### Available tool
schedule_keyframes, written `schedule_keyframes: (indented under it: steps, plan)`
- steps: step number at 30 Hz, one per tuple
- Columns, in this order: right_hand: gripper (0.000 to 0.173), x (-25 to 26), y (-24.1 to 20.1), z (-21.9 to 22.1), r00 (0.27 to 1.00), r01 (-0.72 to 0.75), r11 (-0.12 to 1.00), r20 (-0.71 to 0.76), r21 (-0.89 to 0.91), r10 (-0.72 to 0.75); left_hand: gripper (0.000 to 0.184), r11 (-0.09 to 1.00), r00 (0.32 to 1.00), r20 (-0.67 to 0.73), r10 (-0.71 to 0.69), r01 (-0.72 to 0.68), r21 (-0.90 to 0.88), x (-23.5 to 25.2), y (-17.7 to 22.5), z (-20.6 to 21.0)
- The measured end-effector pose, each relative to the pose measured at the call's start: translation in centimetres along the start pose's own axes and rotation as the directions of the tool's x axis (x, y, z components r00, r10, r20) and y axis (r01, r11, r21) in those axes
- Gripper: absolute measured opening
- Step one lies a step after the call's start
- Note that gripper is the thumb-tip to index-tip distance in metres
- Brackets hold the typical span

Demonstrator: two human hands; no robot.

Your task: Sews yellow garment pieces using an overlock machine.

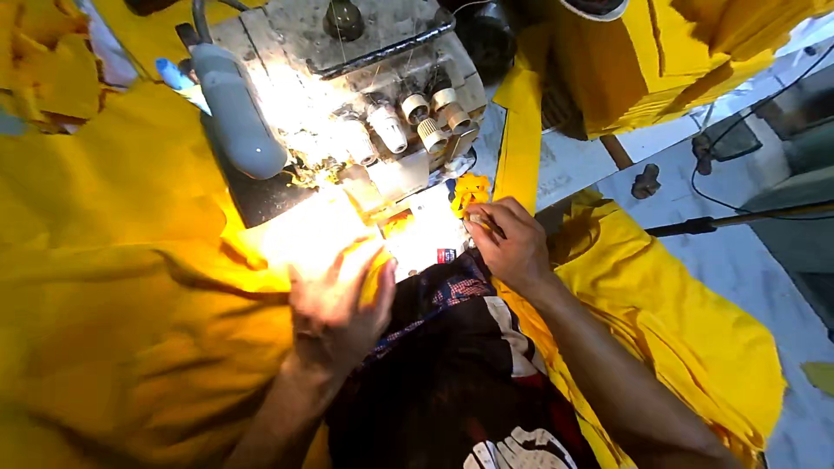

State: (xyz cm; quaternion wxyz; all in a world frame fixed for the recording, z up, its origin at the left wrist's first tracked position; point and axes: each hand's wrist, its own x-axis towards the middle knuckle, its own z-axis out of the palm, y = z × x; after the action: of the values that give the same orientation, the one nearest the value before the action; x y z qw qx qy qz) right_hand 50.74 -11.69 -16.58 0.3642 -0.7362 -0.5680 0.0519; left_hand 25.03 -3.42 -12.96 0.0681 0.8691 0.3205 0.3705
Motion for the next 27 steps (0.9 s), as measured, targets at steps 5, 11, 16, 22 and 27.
schedule_keyframes:
  steps: [5,11,16,22,27]
  plan:
    - [0.016,3.1,-0.6,-0.5,0.987,0.114,0.976,0.132,-0.186,-0.09,0.021,0.985,0.995,0.09,-0.035,0.049,-0.166,-0.4,1.9,2.3]
    - [0.013,-0.2,-2.9,-2.1,0.873,-0.427,0.536,0.177,0.728,0.455,0.031,0.674,0.856,0.493,-0.158,0.459,-0.579,-0.5,3.8,4.8]
    - [0.011,-4.5,-5.3,-1.5,0.729,-0.469,0.083,0.333,0.879,0.598,0.065,-0.128,0.639,0.768,0.033,0.765,-0.631,0.9,5.7,8.2]
    - [0.016,-7.2,-5.9,-0.9,0.834,-0.467,0.224,0.342,0.855,0.433,0.052,-0.378,0.636,0.769,-0.055,0.7,-0.606,2.3,5.2,5.2]
    - [0.014,-6.2,-6.3,0.8,0.903,-0.427,0.468,0.392,0.774,0.177,0.03,-0.055,0.68,0.664,-0.311,0.684,-0.727,2.3,2.2,0.5]
